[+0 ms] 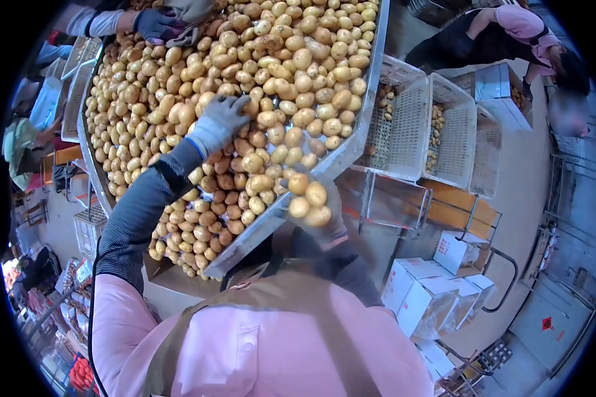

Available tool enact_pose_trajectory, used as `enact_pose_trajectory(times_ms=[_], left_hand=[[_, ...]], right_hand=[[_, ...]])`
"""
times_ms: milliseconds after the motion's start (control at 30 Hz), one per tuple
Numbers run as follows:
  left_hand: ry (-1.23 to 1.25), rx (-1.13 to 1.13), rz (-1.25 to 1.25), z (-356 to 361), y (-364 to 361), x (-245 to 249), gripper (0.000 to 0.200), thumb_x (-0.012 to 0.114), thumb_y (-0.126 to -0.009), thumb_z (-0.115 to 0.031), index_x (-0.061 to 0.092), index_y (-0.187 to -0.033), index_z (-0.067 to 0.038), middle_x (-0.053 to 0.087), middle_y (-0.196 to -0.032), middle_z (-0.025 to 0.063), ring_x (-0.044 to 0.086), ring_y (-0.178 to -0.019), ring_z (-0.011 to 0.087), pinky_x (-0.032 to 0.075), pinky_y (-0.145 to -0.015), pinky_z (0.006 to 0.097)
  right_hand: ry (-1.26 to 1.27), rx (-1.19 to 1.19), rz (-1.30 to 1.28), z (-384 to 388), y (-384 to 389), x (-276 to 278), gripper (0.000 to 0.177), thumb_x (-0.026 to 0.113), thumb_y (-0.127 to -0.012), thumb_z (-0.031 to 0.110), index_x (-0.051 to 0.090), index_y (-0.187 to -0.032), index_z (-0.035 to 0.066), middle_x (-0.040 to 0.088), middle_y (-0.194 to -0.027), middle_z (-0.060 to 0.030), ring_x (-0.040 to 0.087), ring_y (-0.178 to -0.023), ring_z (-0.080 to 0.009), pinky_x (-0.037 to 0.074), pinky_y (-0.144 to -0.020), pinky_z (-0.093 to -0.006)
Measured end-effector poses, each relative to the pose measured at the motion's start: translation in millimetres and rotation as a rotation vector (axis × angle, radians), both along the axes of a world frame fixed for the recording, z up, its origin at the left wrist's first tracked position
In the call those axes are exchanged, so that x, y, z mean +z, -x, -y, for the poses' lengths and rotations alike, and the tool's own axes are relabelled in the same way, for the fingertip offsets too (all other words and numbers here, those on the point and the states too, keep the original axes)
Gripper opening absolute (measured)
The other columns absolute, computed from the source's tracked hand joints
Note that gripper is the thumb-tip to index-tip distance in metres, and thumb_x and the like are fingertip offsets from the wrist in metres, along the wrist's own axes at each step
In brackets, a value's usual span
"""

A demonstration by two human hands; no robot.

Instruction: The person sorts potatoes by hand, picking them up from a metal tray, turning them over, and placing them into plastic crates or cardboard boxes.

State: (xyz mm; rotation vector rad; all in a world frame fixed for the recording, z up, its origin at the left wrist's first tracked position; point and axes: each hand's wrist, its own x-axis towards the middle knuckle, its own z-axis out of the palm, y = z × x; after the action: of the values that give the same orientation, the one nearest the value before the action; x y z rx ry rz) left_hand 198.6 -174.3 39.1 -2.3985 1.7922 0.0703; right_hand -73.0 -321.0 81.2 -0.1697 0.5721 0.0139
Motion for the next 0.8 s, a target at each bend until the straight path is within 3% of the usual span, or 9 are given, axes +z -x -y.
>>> enact_pose_trajectory(times_ms=[33, 133, 267, 300, 400, 500, 567, 667, 800], left_hand=[[0.042, 0.058, -0.062, -1, 2, 8, 0.022, 0.067, -0.087, -0.031, 0.072, -0.103, -0.019, 0.058, -0.132, 0.0119, 0.059, -0.119, 0.0291, 0.045, -0.102, 0.0439], [0.041, 0.403, -0.326, 39, -18, 53, 0.033, 0.066, -0.09, -0.038, 0.071, -0.108, -0.01, 0.073, -0.096, 0.0122, 0.07, -0.087, 0.0334, 0.054, -0.08, 0.0448], [0.692, 0.021, -0.021, 126, -88, 18, 0.048, 0.063, -0.088, -0.012, 0.056, -0.136, -0.013, 0.065, -0.125, 0.0149, 0.064, -0.113, 0.0314, 0.053, -0.095, 0.0426], [0.356, 0.054, -0.109, 137, -95, 16, 0.056, 0.062, -0.084, -0.007, 0.053, -0.139, -0.013, 0.059, -0.135, 0.0148, 0.058, -0.122, 0.0341, 0.051, -0.102, 0.0426], [0.371, 0.247, -0.146, 148, -90, -11, 0.053, 0.063, -0.083, -0.006, 0.057, -0.135, -0.014, 0.061, -0.127, 0.0166, 0.058, -0.116, 0.0405, 0.051, -0.097, 0.0463], [0.568, 0.264, -0.297, 123, -76, -11, 0.037, 0.064, -0.09, -0.022, 0.064, -0.125, -0.009, 0.063, -0.114, 0.0195, 0.06, -0.106, 0.0403, 0.05, -0.09, 0.0482], [0.837, 0.603, -0.861, 81, 3, 8, 0.033, 0.062, -0.097, -0.02, 0.062, -0.128, -0.007, 0.064, -0.12, 0.0183, 0.063, -0.11, 0.0311, 0.05, -0.097, 0.0366], [0.799, 0.475, -0.831, 78, 93, 12, 0.027, 0.061, -0.099, -0.016, 0.064, -0.124, -0.007, 0.066, -0.114, 0.0156, 0.064, -0.107, 0.0292, 0.05, -0.096, 0.0358], [0.646, 0.228, -0.582, 129, 44, 34, 0.027, 0.062, -0.096, -0.023, 0.064, -0.119, -0.01, 0.067, -0.104, 0.0169, 0.063, -0.103, 0.036, 0.052, -0.09, 0.045]], right_hand=[[0.235, 0.009, -0.142, -1, -2, 1, 0.03, 0.05, -0.098, 0.013, 0.052, -0.123, -0.003, 0.062, -0.102, -0.0135, 0.062, -0.064, -0.0258, 0.047, -0.031, -0.0216], [-0.229, -0.209, -0.016, -2, -15, 5, 0.027, 0.048, -0.1, 0.02, 0.054, -0.12, 0.001, 0.062, -0.098, -0.01, 0.061, -0.066, -0.0206, 0.053, -0.045, -0.0256], [0.168, -0.137, -0.087, -15, -24, -7, 0.027, 0.049, -0.102, 0.028, 0.055, -0.121, 0.01, 0.061, -0.106, -0.0048, 0.062, -0.086, -0.0163, 0.057, -0.071, -0.0305], [0.299, -0.069, -0.026, -13, -20, -20, 0.027, 0.049, -0.103, 0.03, 0.055, -0.122, 0.013, 0.061, -0.11, -0.0035, 0.062, -0.093, -0.0149, 0.058, -0.079, -0.0312], [0.129, -0.161, 0.107, -16, -32, 20, 0.028, 0.05, -0.102, 0.029, 0.056, -0.124, 0.011, 0.061, -0.113, -0.0049, 0.062, -0.094, -0.017, 0.058, -0.079, -0.0317], [-0.358, -0.23, 0.318, 12, 6, -69, 0.032, 0.051, -0.103, 0.03, 0.055, -0.125, 0.007, 0.062, -0.119, -0.0093, 0.064, -0.1, -0.022, 0.057, -0.083, -0.0345], [-0.326, -0.26, 0.381, 21, 4, -71, 0.031, 0.052, -0.102, 0.026, 0.054, -0.126, 0.006, 0.062, -0.121, -0.0091, 0.064, -0.101, -0.0214, 0.058, -0.086, -0.0346], [-0.034, -0.274, 0.305, 39, -30, -12, 0.027, 0.056, -0.1, 0.017, 0.055, -0.125, 0.006, 0.063, -0.12, -0.007, 0.065, -0.101, -0.02, 0.058, -0.086, -0.0338], [0.206, -0.21, 0.258, 85, -70, 6, 0.03, 0.061, -0.097, 0.014, 0.056, -0.125, 0.007, 0.064, -0.119, -0.005, 0.065, -0.101, -0.0181, 0.058, -0.086, -0.0343]])
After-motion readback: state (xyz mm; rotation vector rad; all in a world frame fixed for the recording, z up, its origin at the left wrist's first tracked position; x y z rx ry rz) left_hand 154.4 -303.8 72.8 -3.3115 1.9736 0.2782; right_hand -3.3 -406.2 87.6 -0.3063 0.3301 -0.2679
